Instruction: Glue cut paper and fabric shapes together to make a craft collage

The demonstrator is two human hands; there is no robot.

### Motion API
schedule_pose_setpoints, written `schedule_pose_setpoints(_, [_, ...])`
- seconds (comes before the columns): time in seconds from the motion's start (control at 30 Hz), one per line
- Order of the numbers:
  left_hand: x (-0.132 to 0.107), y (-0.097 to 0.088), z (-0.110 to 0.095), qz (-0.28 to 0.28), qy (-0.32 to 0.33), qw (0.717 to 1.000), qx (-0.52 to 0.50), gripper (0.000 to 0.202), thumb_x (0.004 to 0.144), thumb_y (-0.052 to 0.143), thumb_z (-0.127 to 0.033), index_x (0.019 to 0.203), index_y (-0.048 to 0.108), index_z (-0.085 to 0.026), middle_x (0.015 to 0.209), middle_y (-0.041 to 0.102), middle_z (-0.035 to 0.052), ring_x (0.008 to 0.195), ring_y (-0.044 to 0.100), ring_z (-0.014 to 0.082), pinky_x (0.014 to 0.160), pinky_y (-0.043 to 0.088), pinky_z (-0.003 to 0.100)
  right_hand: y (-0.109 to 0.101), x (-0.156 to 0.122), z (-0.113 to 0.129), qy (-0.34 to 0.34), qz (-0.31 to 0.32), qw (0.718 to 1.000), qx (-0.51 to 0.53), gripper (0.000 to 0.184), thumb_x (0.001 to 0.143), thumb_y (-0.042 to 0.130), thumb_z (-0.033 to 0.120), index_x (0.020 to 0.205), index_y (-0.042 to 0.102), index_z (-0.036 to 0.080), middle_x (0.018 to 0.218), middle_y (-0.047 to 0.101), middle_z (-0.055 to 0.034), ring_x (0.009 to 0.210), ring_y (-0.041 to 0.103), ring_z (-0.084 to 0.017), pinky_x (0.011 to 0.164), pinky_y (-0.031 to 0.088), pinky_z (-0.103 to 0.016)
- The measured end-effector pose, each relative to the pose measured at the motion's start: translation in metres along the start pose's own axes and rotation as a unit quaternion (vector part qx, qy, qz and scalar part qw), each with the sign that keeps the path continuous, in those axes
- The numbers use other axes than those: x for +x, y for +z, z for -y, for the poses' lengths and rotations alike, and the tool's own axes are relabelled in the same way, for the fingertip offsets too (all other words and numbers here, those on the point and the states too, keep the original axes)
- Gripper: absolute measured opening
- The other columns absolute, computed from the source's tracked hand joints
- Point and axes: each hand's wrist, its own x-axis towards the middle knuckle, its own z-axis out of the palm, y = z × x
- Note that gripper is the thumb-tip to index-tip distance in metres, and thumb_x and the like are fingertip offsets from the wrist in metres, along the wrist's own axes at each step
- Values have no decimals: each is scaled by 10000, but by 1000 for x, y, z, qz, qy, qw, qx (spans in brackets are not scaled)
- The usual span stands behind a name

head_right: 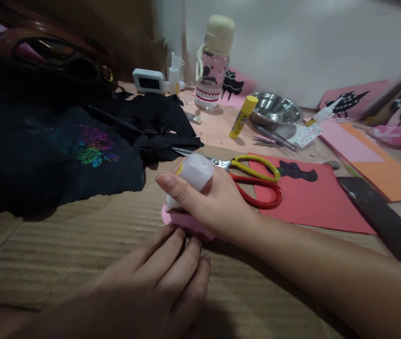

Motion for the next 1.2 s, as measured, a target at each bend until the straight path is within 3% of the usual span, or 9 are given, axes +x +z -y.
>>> schedule_pose_setpoints(0.23, [2,-2,4,-4,-6,1000,-8,353,1047,383,-280,1083,714,-161,1086,775,117,954,715,296,896,563,452,2,2,1,-21,-10,1000,-14,522,855,672,730,756,608,222,679,615,4,582,552,-132,521,452,-252])
schedule_pose_setpoints(0.43, [4,-4,6,21,15,1000,-1,336,1044,398,-281,1113,701,-153,1088,777,118,943,721,293,864,594,451,1,-2,-1,-6,-6,1000,-26,515,873,658,721,764,592,222,692,597,0,631,572,-148,554,469,-257])
schedule_pose_setpoints(0.67, [4,-2,4,10,-1,1000,-6,328,1033,415,-270,1099,711,-145,1043,772,124,916,711,301,831,593,475,2,-1,3,-26,-7,999,-44,558,852,657,749,708,558,219,653,563,6,608,542,-143,539,463,-257])
schedule_pose_setpoints(0.93, [2,1,2,-4,-3,1000,-12,363,1056,383,-298,1078,719,-162,1047,767,101,933,700,295,893,583,486,-1,-2,1,-51,-54,997,6,498,872,673,706,798,654,214,651,587,32,523,522,-106,495,444,-246])
schedule_pose_setpoints(1.2, [4,-2,4,13,4,1000,-2,384,1047,371,-298,1086,722,-148,1032,769,113,907,707,298,822,606,464,2,-3,0,-56,38,998,-8,455,935,654,628,752,602,215,640,636,23,574,603,-111,520,474,-216])
